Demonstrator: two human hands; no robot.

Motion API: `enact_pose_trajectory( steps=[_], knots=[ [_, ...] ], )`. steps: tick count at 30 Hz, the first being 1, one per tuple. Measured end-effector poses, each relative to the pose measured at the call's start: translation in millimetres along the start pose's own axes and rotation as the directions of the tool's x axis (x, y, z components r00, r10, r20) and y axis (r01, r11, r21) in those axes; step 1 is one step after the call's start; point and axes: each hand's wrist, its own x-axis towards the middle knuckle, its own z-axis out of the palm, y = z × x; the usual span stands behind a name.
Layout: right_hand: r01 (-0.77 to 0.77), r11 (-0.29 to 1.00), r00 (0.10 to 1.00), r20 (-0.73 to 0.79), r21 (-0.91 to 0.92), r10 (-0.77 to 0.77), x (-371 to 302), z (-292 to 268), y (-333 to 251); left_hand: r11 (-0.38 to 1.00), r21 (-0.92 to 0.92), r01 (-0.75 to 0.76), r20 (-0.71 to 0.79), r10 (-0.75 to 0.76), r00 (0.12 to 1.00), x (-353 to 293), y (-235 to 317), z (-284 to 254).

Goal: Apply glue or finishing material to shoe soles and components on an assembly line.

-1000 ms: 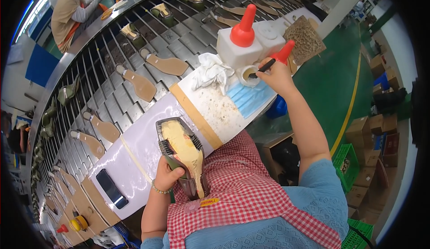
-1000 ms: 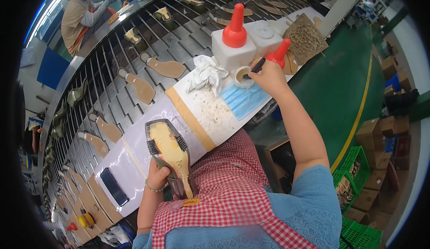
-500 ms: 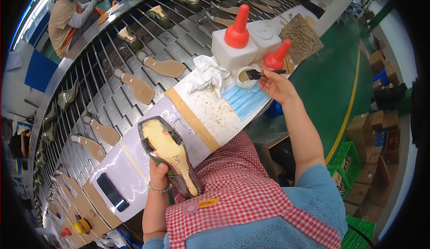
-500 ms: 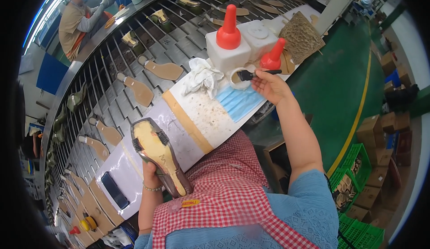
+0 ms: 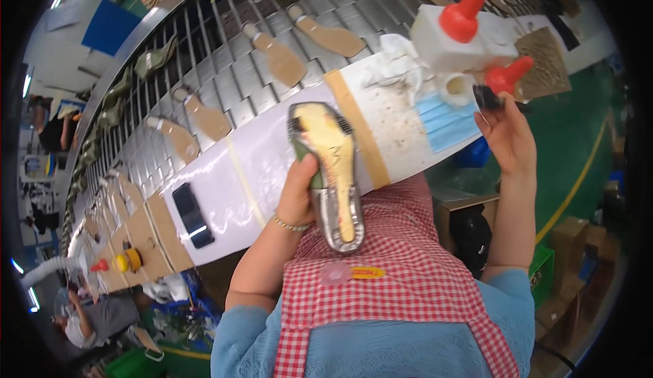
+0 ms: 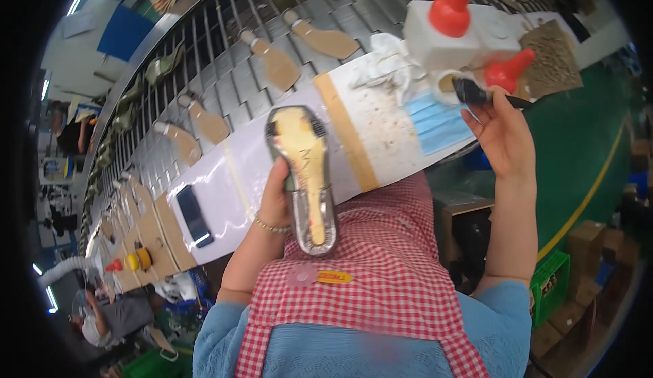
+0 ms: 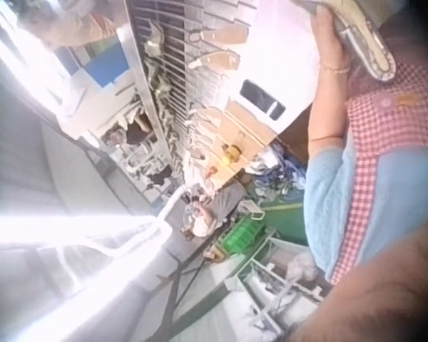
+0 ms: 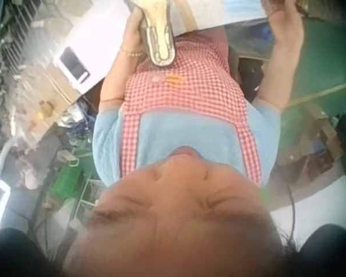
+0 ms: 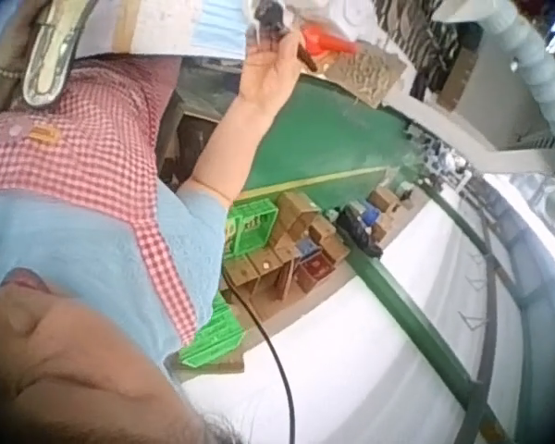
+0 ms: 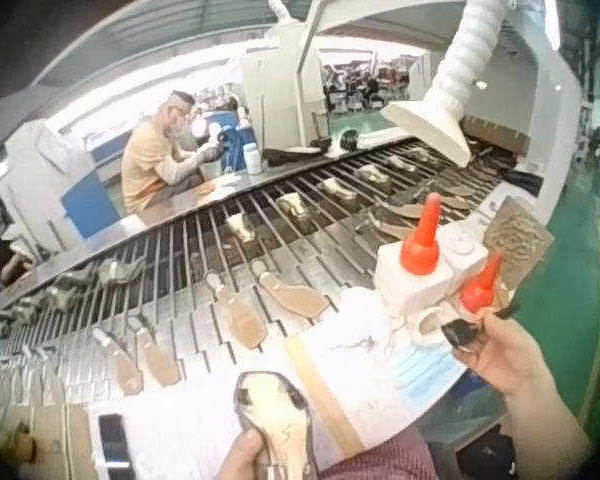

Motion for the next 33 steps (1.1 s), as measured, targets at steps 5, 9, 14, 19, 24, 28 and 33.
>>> enact_pose_trajectory(
  steps=[5,9,14,19,24,28,33],
  knots=[
    [-0.004,0.942,0.903,0.404,-0.335,0.147,-66,75,38,0.996,0.093,-0.001,0.029,-0.002,1.0,-9,1,7],
    [-0.092,0.902,0.857,0.427,-0.421,0.287,-87,90,59,0.979,0.205,-0.02,0.052,0.009,0.999,-19,8,18],
    [-0.153,0.86,0.819,0.425,-0.486,0.385,-96,95,71,0.96,0.275,-0.059,0.053,0.046,0.998,-28,11,22],
    [-0.081,0.853,0.847,0.416,-0.515,0.331,-99,98,75,0.954,0.297,-0.041,0.038,0.032,0.999,-33,10,25],
    [0.18,0.809,0.888,0.447,-0.559,0.111,-99,100,77,0.951,0.307,-0.04,0.039,0.03,0.999,-36,9,26],
    [0.49,0.637,0.78,0.626,-0.596,-0.015,-98,104,69,0.95,0.312,-0.028,0.031,0.02,0.999,-37,9,25],
    [0.463,0.656,0.738,0.67,-0.596,0.088,-100,105,66,0.949,0.313,-0.022,0.019,0.017,1.0,-38,10,24]
  ],
)
